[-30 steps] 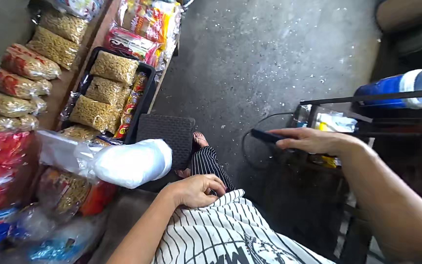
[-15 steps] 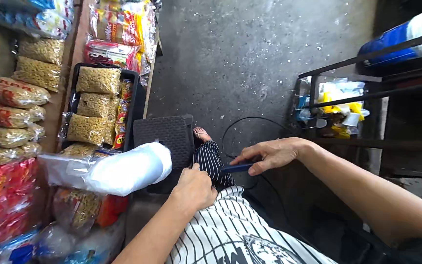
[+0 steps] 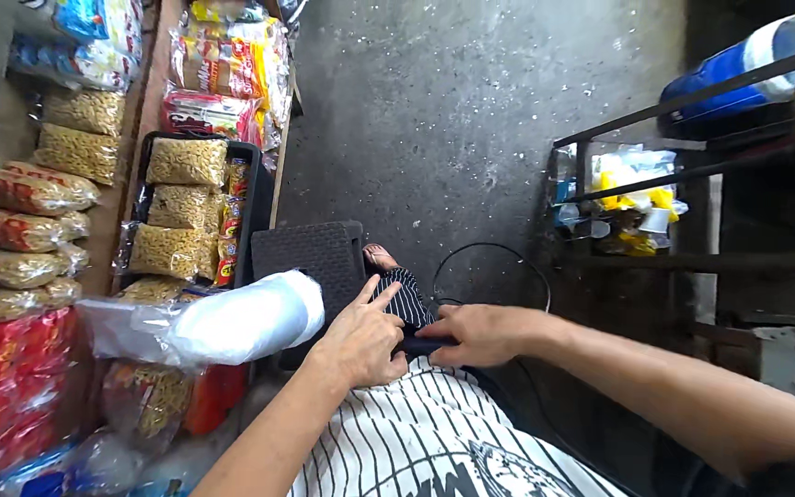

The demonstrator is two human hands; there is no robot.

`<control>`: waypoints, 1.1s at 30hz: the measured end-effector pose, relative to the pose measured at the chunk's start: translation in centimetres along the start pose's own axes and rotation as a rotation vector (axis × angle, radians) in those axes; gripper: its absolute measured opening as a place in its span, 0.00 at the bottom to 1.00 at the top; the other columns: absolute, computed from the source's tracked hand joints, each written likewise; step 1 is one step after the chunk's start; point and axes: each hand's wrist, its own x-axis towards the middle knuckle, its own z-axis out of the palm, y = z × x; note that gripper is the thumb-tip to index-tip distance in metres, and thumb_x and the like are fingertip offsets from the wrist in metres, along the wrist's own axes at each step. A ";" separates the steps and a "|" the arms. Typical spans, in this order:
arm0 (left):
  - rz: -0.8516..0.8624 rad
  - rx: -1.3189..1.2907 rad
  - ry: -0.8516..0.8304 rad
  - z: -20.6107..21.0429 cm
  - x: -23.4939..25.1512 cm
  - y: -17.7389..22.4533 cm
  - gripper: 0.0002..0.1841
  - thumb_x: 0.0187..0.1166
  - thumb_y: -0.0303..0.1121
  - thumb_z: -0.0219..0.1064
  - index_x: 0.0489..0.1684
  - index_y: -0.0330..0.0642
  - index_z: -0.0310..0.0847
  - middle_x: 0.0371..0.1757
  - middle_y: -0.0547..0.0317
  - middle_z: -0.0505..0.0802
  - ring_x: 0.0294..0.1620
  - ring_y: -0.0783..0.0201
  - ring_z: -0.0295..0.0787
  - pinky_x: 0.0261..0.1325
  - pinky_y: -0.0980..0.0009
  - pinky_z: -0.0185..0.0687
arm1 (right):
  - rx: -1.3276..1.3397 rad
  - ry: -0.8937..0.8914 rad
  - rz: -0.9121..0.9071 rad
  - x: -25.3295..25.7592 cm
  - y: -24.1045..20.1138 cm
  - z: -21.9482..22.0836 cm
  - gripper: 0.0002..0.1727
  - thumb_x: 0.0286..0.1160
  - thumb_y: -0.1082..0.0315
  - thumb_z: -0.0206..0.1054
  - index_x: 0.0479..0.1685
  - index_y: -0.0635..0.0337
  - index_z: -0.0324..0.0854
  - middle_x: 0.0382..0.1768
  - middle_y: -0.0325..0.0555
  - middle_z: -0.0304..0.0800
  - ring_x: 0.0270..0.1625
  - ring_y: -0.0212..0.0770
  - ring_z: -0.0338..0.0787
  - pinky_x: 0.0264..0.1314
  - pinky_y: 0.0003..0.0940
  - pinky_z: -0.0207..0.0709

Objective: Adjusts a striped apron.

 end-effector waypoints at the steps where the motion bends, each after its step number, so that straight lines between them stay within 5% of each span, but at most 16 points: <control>1: 0.013 0.025 -0.007 -0.3 0.2 0.3 0.22 0.82 0.45 0.58 0.41 0.35 0.91 0.68 0.53 0.92 0.94 0.45 0.51 0.93 0.38 0.20 | -0.070 0.022 0.070 0.5 -1.5 0.6 0.30 0.89 0.49 0.56 0.82 0.57 0.74 0.74 0.70 0.74 0.70 0.68 0.81 0.70 0.67 0.71; 5: 0.008 0.042 -0.064 -0.6 0.6 0.8 0.22 0.82 0.45 0.58 0.47 0.33 0.90 0.66 0.49 0.92 0.93 0.43 0.53 0.92 0.38 0.19 | -0.127 0.074 0.132 2.2 -4.0 1.8 0.26 0.88 0.56 0.57 0.70 0.72 0.77 0.75 0.72 0.70 0.73 0.70 0.76 0.71 0.65 0.71; 7: 0.053 0.001 0.107 0.8 0.0 0.3 0.19 0.81 0.43 0.59 0.39 0.36 0.91 0.61 0.51 0.94 0.89 0.42 0.65 0.91 0.34 0.33 | -0.194 0.052 0.143 0.7 -4.0 1.1 0.30 0.88 0.51 0.56 0.74 0.69 0.76 0.73 0.72 0.74 0.75 0.71 0.76 0.73 0.67 0.68; 11: 0.114 -0.021 0.208 2.3 -0.5 0.2 0.18 0.81 0.40 0.59 0.35 0.36 0.91 0.60 0.51 0.95 0.84 0.41 0.73 0.87 0.31 0.48 | -0.363 -0.143 0.200 -2.4 -4.3 -0.8 0.33 0.90 0.43 0.51 0.67 0.69 0.77 0.50 0.69 0.87 0.60 0.69 0.86 0.63 0.67 0.72; 14: 0.137 -0.004 0.216 2.0 -0.5 0.5 0.16 0.80 0.40 0.61 0.33 0.36 0.90 0.56 0.50 0.95 0.80 0.41 0.77 0.85 0.34 0.54 | -0.296 -0.233 0.063 -1.5 -4.1 -1.3 0.33 0.93 0.46 0.49 0.66 0.71 0.79 0.49 0.69 0.88 0.58 0.68 0.87 0.63 0.67 0.72; 16: 0.149 0.019 0.242 2.3 -0.6 0.5 0.15 0.78 0.40 0.61 0.33 0.37 0.89 0.54 0.51 0.96 0.78 0.43 0.80 0.83 0.38 0.61 | -0.283 -0.216 0.048 -0.5 -4.6 -1.0 0.30 0.94 0.49 0.49 0.56 0.73 0.81 0.45 0.69 0.87 0.55 0.67 0.87 0.60 0.66 0.73; 19: 0.179 -0.007 0.362 3.2 -0.5 0.1 0.13 0.71 0.40 0.69 0.34 0.38 0.91 0.51 0.50 0.96 0.69 0.44 0.86 0.68 0.43 0.77 | -0.278 -0.153 0.082 0.9 -5.8 -0.1 0.25 0.92 0.56 0.53 0.47 0.75 0.82 0.45 0.72 0.86 0.56 0.71 0.86 0.58 0.70 0.73; 21: 0.082 -0.110 0.300 2.9 -0.9 0.4 0.15 0.74 0.40 0.67 0.37 0.35 0.91 0.57 0.44 0.92 0.68 0.42 0.84 0.65 0.44 0.80 | -0.290 -0.153 0.082 1.4 -6.2 0.2 0.23 0.91 0.58 0.54 0.44 0.75 0.81 0.45 0.72 0.86 0.56 0.71 0.86 0.57 0.70 0.73; 25: -0.262 -0.397 -0.045 0.8 -1.0 1.7 0.21 0.91 0.39 0.52 0.50 0.28 0.87 0.54 0.35 0.89 0.61 0.40 0.87 0.66 0.44 0.77 | -0.210 -0.040 0.035 -0.2 -4.6 -1.0 0.33 0.91 0.44 0.52 0.58 0.71 0.84 0.50 0.69 0.88 0.59 0.68 0.87 0.63 0.69 0.73; 28: -0.286 -0.452 -0.033 1.1 -0.7 2.3 0.19 0.89 0.35 0.56 0.43 0.25 0.86 0.50 0.34 0.89 0.57 0.40 0.88 0.63 0.46 0.78 | -0.051 0.619 -0.085 -4.5 -2.9 -3.5 0.27 0.88 0.48 0.59 0.71 0.58 0.84 0.62 0.59 0.89 0.65 0.58 0.88 0.70 0.62 0.77; 30: -0.260 -0.472 -0.021 1.3 -0.8 2.2 0.17 0.87 0.34 0.58 0.42 0.25 0.86 0.50 0.34 0.89 0.57 0.41 0.87 0.64 0.47 0.77 | 0.047 0.897 0.008 -4.9 0.5 -5.6 0.36 0.85 0.39 0.55 0.83 0.56 0.72 0.74 0.57 0.81 0.75 0.59 0.81 0.76 0.64 0.71; 33: -0.266 -0.492 0.013 1.6 -1.1 1.9 0.17 0.87 0.34 0.57 0.44 0.25 0.86 0.50 0.35 0.89 0.56 0.43 0.87 0.64 0.50 0.78 | 0.462 0.666 0.313 -2.3 7.3 -5.0 0.46 0.86 0.30 0.43 0.88 0.61 0.61 0.73 0.67 0.80 0.73 0.67 0.81 0.74 0.69 0.70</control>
